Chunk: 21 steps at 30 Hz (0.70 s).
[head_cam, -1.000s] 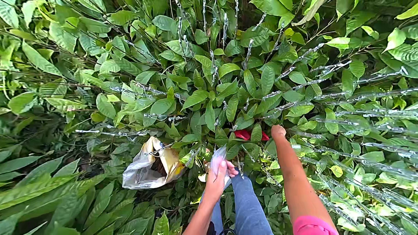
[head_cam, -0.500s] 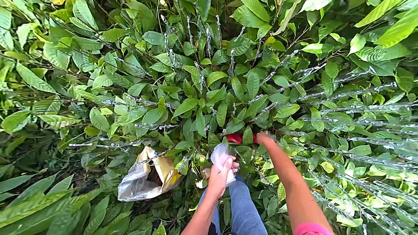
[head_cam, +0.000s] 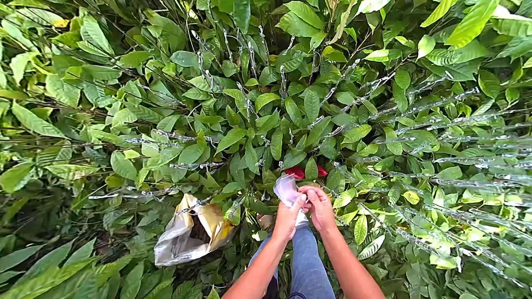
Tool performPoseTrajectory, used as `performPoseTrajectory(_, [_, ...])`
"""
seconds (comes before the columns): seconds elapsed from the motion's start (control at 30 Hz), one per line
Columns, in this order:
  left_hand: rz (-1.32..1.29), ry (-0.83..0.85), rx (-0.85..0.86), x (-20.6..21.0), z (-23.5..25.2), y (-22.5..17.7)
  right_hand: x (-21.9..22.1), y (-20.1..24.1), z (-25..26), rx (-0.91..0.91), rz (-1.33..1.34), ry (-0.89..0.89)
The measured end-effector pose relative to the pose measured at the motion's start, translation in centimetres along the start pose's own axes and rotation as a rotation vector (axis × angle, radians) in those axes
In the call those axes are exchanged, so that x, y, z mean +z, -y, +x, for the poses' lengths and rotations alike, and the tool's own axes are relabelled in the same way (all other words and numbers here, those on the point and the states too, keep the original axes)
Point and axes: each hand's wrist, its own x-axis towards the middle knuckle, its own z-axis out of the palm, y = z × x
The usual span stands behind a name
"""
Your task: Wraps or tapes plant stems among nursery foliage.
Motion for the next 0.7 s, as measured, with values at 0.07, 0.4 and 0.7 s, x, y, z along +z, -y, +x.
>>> performPoseTrajectory(0.07, [0.078,0.012,0.035,-0.6,-0.1,0.3,-0.5,1.3,0.1,-0.046,0.215,-0.117])
performPoseTrajectory(0.4, [0.174,0.334,0.059,-2.5,-0.3,-1.0,-3.4,5.9,-2.3,-0.003,-0.986,0.301])
performPoseTrajectory(0.7, [0.205,0.188,0.245,-1.0,-1.1,-0.7,-3.9,4.6,-3.0,-0.147,-0.903,0.212])
